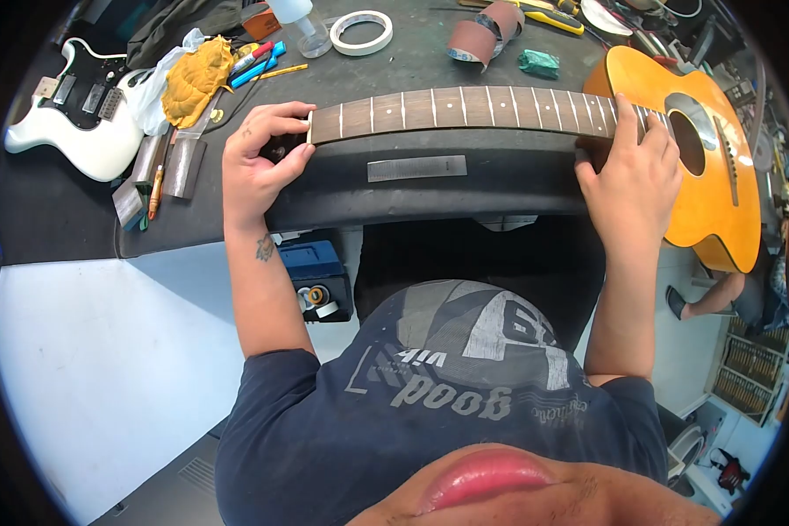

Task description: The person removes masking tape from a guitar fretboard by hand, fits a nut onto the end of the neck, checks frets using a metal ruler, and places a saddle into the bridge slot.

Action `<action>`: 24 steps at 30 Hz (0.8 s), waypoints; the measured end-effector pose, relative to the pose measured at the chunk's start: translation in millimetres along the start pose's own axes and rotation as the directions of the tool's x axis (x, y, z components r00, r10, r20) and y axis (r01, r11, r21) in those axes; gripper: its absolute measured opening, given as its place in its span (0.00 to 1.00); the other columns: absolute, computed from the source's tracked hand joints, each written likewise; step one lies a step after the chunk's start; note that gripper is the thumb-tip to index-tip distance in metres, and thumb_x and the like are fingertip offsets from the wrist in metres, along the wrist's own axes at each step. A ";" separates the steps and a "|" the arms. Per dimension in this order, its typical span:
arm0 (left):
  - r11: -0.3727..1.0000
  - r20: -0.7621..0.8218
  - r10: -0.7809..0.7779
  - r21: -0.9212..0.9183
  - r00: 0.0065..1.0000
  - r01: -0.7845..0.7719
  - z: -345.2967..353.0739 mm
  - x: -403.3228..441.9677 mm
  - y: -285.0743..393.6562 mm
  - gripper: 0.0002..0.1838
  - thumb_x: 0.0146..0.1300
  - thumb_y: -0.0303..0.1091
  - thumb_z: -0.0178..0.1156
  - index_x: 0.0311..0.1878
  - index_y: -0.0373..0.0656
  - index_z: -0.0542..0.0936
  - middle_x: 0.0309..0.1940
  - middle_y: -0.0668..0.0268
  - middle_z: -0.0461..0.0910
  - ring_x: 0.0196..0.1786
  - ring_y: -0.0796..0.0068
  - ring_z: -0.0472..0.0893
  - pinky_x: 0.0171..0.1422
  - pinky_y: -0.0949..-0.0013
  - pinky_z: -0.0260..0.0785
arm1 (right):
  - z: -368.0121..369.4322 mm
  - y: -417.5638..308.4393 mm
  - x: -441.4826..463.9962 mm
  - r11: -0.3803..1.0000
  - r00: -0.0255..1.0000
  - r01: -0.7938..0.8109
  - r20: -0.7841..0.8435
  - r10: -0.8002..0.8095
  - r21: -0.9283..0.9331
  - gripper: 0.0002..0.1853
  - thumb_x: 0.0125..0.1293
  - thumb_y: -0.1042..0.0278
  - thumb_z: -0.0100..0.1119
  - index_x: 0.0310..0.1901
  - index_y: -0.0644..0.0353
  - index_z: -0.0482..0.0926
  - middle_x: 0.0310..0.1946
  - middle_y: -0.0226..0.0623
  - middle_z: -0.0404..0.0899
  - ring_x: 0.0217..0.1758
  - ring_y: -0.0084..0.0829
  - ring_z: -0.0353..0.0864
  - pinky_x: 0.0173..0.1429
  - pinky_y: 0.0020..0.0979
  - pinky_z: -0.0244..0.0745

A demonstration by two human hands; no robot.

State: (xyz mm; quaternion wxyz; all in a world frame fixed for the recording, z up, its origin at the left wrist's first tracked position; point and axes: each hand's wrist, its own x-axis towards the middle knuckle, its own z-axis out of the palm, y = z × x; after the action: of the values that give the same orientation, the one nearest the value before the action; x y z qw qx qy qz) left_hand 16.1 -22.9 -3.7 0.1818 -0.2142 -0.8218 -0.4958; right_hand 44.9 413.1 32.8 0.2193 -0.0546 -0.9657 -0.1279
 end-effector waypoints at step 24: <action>0.986 -0.007 -0.083 -0.143 0.997 0.081 -0.4 -3.8 -2.4 0.19 0.63 0.21 0.77 0.58 0.36 0.87 0.62 0.52 0.92 0.66 0.63 0.89 0.77 0.61 0.77 | 3.6 1.5 -0.5 1.000 1.000 -0.003 -0.006 0.004 0.022 0.47 0.61 0.56 0.84 0.83 0.47 0.74 0.78 0.54 0.75 0.83 0.53 0.72 0.80 0.54 0.71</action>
State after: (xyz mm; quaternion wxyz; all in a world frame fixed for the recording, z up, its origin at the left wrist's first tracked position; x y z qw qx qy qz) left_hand 18.1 -24.9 -7.3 0.1510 -0.1893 -0.7912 -0.5616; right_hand 44.1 415.5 29.8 0.2229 -0.0535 -0.9663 -0.1172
